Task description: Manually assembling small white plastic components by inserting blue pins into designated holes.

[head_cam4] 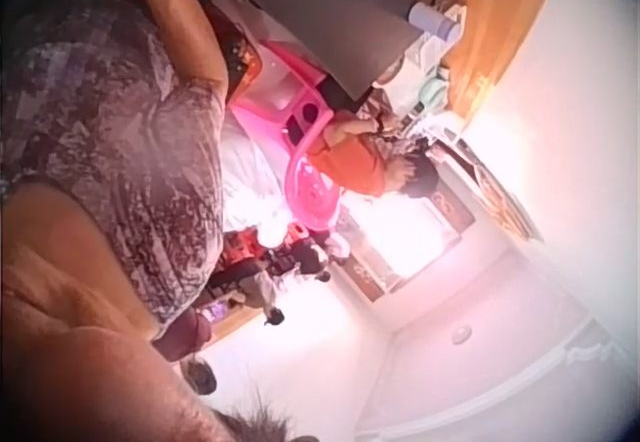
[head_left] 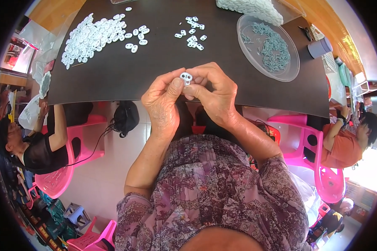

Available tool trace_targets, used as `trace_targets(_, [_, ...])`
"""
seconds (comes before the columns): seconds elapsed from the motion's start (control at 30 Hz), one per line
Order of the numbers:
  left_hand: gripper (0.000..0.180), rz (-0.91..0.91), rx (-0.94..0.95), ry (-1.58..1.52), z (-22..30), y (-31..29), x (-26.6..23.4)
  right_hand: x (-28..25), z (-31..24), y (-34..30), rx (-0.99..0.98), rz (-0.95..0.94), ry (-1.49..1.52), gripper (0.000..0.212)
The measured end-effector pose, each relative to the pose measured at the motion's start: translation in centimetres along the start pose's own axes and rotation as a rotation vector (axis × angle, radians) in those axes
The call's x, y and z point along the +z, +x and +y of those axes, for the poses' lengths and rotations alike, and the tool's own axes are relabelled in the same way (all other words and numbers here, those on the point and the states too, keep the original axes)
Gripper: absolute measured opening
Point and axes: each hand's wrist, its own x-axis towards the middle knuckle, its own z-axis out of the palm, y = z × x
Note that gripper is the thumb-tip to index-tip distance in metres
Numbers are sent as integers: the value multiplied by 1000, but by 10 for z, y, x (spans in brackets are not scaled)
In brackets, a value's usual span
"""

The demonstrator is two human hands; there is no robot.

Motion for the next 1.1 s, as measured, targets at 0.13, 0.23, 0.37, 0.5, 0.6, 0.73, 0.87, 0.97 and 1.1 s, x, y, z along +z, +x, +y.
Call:
trace_targets(0.13, [18, -30, 52, 16, -2, 1, -1, 1, 1, 0, -14, 12, 9, 21])
trace_targets(0.23, [17, -40, 71, 24, 0, 1, 2, 0, 1, 2, -131, 22, -74, 22])
trace_targets(0.37, [16, 25, 79, 35, 3, 0, 3, 0, -7, 6, -128, -4, -113, 27])
trace_targets(0.5, [15, 22, 81, 29, 11, -2, 8, 0, -12, 5, -192, 11, -124, 30])
trace_targets(0.6, [16, 37, 74, 33, 13, -4, 11, 1, -10, 4, -217, 63, -144, 31])
trace_targets(0.73, [20, 24, 116, 85, 14, -7, 11, 1, -6, 3, -291, 48, -189, 30])
trace_targets(0.87, [22, 11, 179, 70, 7, -9, 9, 4, -8, 2, -354, 78, -222, 28])
trace_targets(0.97, [23, 15, 194, 31, 3, -11, 10, 12, -8, 0, -386, 123, -234, 25])
trace_targets(1.1, [24, 37, 182, -9, 4, -19, 17, 16, -5, 1, -500, 188, -269, 21])
